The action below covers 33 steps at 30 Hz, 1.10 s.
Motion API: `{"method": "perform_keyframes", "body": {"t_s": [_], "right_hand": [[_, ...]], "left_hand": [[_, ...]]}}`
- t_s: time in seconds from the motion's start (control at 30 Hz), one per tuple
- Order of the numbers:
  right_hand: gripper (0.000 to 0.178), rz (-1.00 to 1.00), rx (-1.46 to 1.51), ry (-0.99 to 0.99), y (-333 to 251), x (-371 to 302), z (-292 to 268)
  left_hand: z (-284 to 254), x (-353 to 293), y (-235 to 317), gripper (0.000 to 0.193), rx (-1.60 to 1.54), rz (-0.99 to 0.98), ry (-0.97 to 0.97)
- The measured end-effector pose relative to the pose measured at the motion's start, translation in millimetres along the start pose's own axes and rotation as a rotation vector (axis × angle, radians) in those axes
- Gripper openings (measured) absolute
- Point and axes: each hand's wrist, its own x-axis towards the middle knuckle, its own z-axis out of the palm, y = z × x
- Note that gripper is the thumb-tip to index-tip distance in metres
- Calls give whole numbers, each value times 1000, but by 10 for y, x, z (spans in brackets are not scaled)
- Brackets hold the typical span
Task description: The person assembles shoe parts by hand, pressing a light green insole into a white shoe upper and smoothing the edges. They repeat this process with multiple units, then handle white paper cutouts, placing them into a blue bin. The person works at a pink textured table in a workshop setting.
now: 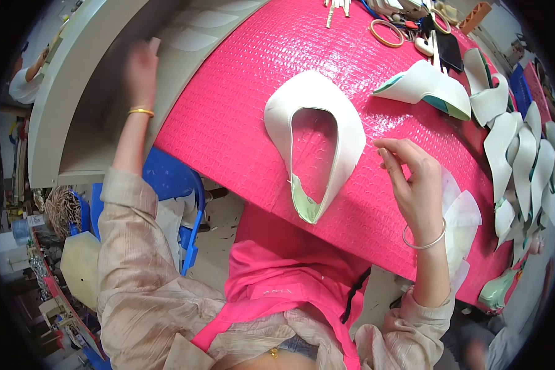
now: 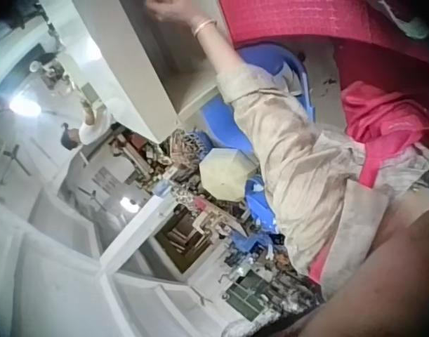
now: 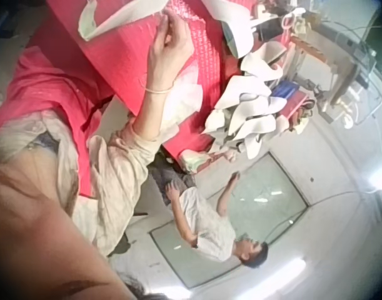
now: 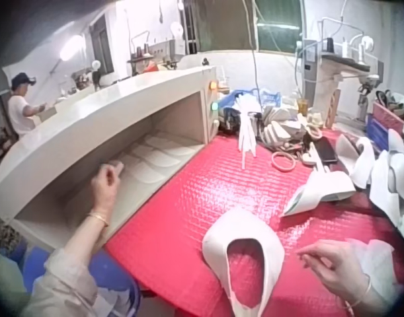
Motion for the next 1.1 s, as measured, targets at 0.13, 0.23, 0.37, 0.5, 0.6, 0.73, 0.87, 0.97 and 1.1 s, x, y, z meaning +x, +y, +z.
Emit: {"method": "perform_keyframes", "body": {"t_s": [0.13,0.23,0.37,0.5,0.6,0.73,0.87,0.97,1.1], "right_hand": [[19,-32,231,-17,-195,21,21],[44,-178,449,-92,-524,196,213],[78,-494,412,35,-968,534,753],[68,-376,892,-373,-1166,433,912],[54,-166,1306,-378,-1123,-158,753],[45,36,1419,42,-503,-843,194],[38,206,1270,414,65,-1211,-162],[34,253,1248,516,61,-1182,-219],[27,-43,1112,572,-67,-905,-94]], "left_hand": [[-460,198,741,12,-395,-195,44],[-1013,387,1025,15,-600,-325,-191],[-1619,569,1283,20,-804,-366,-463],[-1886,648,1683,18,-863,-389,-664],[-1726,581,2062,30,-1193,-436,-814],[-1201,-16,2447,29,-756,33,-686],[-821,-987,2771,47,-289,783,-1036],[-719,-858,2957,40,-405,420,-1330],[-795,-629,2998,34,-1087,-222,-1158]]}}
